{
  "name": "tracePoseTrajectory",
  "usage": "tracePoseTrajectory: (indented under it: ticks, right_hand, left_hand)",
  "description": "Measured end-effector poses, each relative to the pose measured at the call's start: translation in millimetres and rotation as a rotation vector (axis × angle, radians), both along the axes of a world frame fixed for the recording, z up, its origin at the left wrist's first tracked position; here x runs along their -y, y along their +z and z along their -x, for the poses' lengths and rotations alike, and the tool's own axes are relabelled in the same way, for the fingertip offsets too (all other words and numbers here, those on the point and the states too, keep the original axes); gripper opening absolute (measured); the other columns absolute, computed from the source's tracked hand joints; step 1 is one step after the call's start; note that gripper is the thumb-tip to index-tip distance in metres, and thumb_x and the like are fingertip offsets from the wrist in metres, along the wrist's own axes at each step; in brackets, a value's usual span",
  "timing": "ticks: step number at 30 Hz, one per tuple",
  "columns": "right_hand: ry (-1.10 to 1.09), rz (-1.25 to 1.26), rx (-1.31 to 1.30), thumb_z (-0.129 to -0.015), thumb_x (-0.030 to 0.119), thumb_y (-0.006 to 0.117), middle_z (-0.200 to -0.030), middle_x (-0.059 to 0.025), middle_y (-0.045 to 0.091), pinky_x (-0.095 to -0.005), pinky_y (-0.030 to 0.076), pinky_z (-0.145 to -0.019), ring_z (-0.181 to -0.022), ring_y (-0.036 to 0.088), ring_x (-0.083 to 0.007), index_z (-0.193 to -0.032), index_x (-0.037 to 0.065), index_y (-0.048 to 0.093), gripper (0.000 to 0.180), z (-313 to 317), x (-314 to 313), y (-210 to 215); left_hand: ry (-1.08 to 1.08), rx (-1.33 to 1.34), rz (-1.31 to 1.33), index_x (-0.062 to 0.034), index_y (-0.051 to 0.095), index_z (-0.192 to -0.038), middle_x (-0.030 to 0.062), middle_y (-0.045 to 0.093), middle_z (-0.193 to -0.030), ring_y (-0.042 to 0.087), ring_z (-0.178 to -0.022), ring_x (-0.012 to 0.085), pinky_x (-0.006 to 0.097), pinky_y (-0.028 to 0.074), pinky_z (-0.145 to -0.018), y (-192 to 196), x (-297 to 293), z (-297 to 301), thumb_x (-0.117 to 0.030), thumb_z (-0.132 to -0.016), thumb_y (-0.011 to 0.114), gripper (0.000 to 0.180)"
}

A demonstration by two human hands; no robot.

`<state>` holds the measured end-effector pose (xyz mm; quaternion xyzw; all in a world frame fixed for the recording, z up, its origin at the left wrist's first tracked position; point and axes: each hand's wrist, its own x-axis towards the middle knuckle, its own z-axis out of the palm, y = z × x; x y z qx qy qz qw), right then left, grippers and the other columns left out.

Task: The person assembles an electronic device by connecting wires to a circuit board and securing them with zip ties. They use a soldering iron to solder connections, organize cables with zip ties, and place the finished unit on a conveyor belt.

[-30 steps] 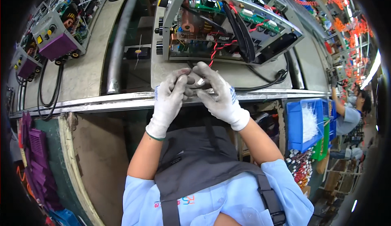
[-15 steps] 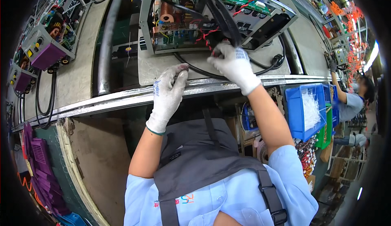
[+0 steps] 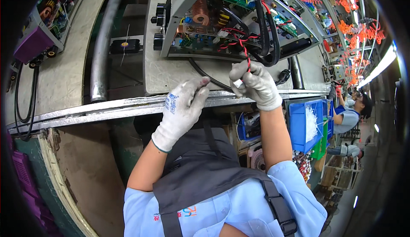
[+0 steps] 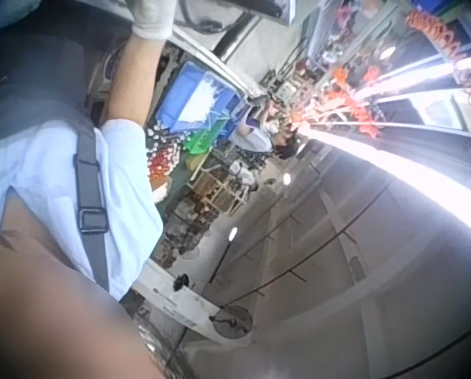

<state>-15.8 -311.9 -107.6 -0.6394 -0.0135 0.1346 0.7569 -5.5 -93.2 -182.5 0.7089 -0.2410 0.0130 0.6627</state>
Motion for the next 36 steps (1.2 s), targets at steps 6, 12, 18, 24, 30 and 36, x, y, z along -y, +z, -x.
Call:
tracePoseTrajectory:
  ticks: [6, 12, 18, 24, 30, 36]
  right_hand:
    - [-0.666, 0.743, 0.177, -0.089, 0.017, 0.064, -0.057, 0.0024, 0.056, -0.0226, 0.036, -0.042, -0.045, 0.047, -0.0037, -0.079, 0.001, 0.064, 0.019, -36.4, -9.7, -25.0]
    - [-0.801, 0.670, 0.177, -0.090, 0.010, 0.063, -0.069, -0.0007, 0.060, -0.0227, 0.040, -0.045, -0.050, 0.048, -0.0054, -0.089, 0.000, 0.065, 0.010, -43.3, -16.8, -40.6]
    - [-0.867, 0.503, 0.272, -0.088, 0.007, 0.063, -0.065, -0.0010, 0.059, -0.0228, 0.039, -0.044, -0.046, 0.048, -0.0057, -0.088, -0.001, 0.064, 0.007, -50.6, -25.7, -43.4]
    - [-0.931, 0.560, 0.260, -0.088, 0.006, 0.062, -0.067, -0.0021, 0.061, -0.0219, 0.040, -0.042, -0.046, 0.049, -0.0062, -0.089, -0.001, 0.064, 0.008, -53.1, -26.5, -51.7]
    - [-0.902, 0.545, 0.234, -0.086, 0.005, 0.062, -0.066, -0.0017, 0.061, -0.0224, 0.040, -0.042, -0.045, 0.050, -0.0066, -0.087, 0.000, 0.066, 0.006, -55.9, -31.3, -42.7]
    - [-0.716, 0.677, 0.229, -0.087, 0.007, 0.064, -0.061, 0.0010, 0.057, -0.0230, 0.038, -0.042, -0.044, 0.047, -0.0053, -0.088, 0.001, 0.066, 0.007, -51.0, -16.7, -49.5]
  left_hand:
    - [0.015, 0.043, 0.032, 0.0005, 0.064, -0.107, 0.0182, 0.068, -0.098, 0.067, -0.087, 0.0325, 0.036, 0.054, -0.075, -4.5, 2.8, 0.6, -0.005, -0.086, 0.065, 0.022]
    - [-0.007, 0.022, 0.002, 0.0004, 0.063, -0.108, 0.0161, 0.068, -0.098, 0.067, -0.084, 0.0314, 0.036, 0.054, -0.072, -7.6, 4.6, 2.2, -0.003, -0.084, 0.066, 0.024]
    - [0.031, 0.156, 0.047, -0.0023, 0.062, -0.109, 0.0143, 0.069, -0.096, 0.067, -0.083, 0.0303, 0.036, 0.054, -0.070, -11.7, 6.1, -0.1, -0.005, -0.083, 0.066, 0.027]
    - [-0.004, 0.156, 0.033, 0.0006, 0.064, -0.107, 0.0167, 0.067, -0.090, 0.064, -0.070, 0.0265, 0.034, 0.051, -0.063, -10.8, 3.7, -1.6, -0.002, -0.082, 0.066, 0.025]
    - [-0.041, 0.185, -0.012, -0.0036, 0.062, -0.111, 0.0136, 0.067, -0.092, 0.066, -0.075, 0.0283, 0.036, 0.052, -0.064, -8.3, 1.0, -4.0, -0.006, -0.082, 0.066, 0.030]
    - [-0.018, 0.182, -0.007, -0.0032, 0.063, -0.111, 0.0154, 0.068, -0.094, 0.066, -0.080, 0.0308, 0.038, 0.053, -0.070, -11.5, 1.3, -0.1, -0.005, -0.083, 0.065, 0.028]
